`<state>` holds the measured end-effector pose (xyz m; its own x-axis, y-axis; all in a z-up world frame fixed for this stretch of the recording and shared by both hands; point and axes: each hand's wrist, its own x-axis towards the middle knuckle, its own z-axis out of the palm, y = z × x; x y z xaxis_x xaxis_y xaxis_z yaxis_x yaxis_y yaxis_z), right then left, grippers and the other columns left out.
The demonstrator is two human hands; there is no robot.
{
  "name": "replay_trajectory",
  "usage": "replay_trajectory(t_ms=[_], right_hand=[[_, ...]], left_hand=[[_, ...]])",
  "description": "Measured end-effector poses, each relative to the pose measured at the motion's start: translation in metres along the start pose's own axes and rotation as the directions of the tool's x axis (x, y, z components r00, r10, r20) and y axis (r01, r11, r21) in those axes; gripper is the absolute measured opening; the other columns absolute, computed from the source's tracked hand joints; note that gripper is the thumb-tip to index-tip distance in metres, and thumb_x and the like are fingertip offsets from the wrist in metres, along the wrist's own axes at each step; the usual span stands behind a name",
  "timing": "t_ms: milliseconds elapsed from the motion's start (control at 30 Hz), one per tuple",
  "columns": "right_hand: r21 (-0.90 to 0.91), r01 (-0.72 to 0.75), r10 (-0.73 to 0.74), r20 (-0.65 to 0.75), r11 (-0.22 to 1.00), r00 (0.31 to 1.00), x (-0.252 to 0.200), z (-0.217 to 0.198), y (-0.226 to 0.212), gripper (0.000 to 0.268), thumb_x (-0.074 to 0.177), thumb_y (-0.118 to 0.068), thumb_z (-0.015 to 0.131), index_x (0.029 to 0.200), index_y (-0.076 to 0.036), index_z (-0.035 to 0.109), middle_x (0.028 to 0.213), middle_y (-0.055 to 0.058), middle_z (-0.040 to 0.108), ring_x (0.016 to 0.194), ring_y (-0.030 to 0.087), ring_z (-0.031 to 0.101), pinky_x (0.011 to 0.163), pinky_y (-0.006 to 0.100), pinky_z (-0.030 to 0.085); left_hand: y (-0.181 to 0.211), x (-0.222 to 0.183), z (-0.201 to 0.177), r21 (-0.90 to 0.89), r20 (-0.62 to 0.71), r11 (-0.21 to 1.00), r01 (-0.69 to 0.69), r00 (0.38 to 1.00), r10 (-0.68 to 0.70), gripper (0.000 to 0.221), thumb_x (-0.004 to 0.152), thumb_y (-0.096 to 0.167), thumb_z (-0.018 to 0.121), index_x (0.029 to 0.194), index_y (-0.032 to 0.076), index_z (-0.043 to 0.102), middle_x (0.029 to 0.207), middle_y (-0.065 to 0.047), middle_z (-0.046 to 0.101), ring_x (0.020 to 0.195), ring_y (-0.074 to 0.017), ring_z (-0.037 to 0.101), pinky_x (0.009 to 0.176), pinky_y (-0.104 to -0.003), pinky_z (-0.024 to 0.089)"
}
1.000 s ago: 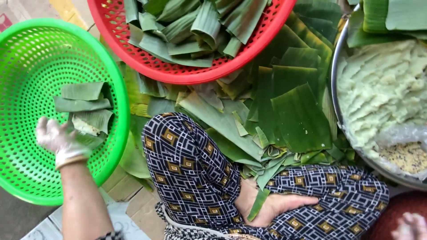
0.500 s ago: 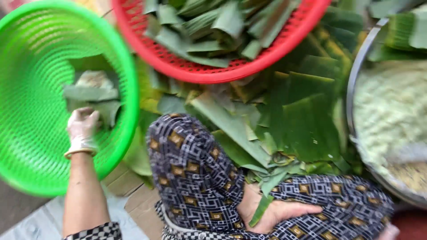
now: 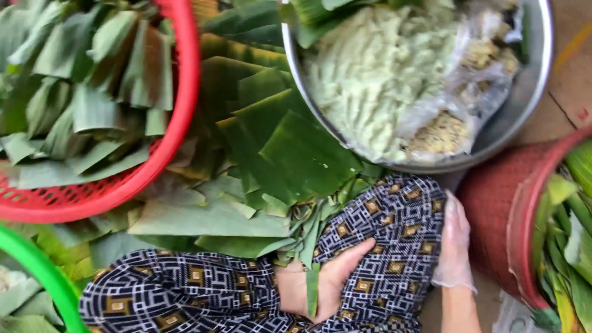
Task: A person wearing gloves is sitting on the floor, efficiently portioning a green dough and wrapping each piece in a banana leaf.
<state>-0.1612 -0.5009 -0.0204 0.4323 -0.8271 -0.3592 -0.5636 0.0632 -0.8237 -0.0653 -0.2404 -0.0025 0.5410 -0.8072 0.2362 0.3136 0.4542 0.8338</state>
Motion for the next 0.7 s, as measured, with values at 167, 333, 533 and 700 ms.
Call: replay_trajectory(t_ms=[167, 333, 533, 700], right_hand=[[-0.403, 0.591, -0.607, 0.105, 0.699, 0.788, 0.017, 0.014, -0.008, 0.035, 0.099, -0.002, 0.058, 0.133, 0.003, 0.062, 0.133, 0.018, 0.062, 0.123, 0.032, 0.059, 0.108, 0.04, 0.047], [-0.118, 0.792, -0.761, 0.223, 0.599, 0.609, 0.037, 0.087, -0.1, 0.035, 0.096, 0.004, 0.069, 0.131, 0.001, 0.066, 0.126, 0.022, 0.064, 0.117, 0.038, 0.065, 0.102, 0.048, 0.053], [-0.472, 0.748, -0.547, 0.51, 0.467, 0.664, 0.137, 0.186, -0.103, 0.052, 0.099, -0.046, 0.065, 0.137, -0.011, 0.062, 0.133, 0.022, 0.065, 0.125, 0.041, 0.061, 0.107, 0.053, 0.047], [-0.564, 0.706, -0.324, 0.633, 0.429, 0.703, 0.138, 0.169, -0.096, 0.038, 0.099, -0.05, 0.06, 0.124, -0.024, 0.073, 0.115, 0.009, 0.075, 0.112, 0.032, 0.07, 0.095, 0.047, 0.055]], left_hand=[[-0.023, -0.013, 0.011, -0.104, -0.02, 0.986, 0.127, 0.991, -0.13, 0.105, 0.072, -0.002, 0.078, 0.158, -0.006, 0.018, 0.156, -0.021, 0.043, 0.14, -0.0211, 0.047, 0.128, -0.038, 0.03], [0.047, 0.05, -0.127, 0.809, -0.511, 0.258, 0.528, 0.849, -0.134, 0.072, 0.084, 0.037, 0.076, 0.147, 0.013, 0.05, 0.128, -0.008, 0.064, 0.113, -0.0236, 0.064, 0.094, -0.041, 0.05], [-0.04, 0.083, -0.16, 0.628, -0.586, -0.543, 0.558, 0.798, 0.142, 0.105, 0.062, 0.064, 0.084, 0.15, 0.016, 0.051, 0.116, -0.003, 0.07, 0.095, -0.0247, 0.067, 0.076, -0.043, 0.055], [-0.05, 0.073, -0.183, 0.692, -0.608, -0.459, 0.557, 0.793, 0.044, 0.094, 0.073, 0.043, 0.084, 0.156, 0.024, 0.043, 0.092, 0.006, 0.075, 0.088, -0.0199, 0.07, 0.087, -0.044, 0.052]])
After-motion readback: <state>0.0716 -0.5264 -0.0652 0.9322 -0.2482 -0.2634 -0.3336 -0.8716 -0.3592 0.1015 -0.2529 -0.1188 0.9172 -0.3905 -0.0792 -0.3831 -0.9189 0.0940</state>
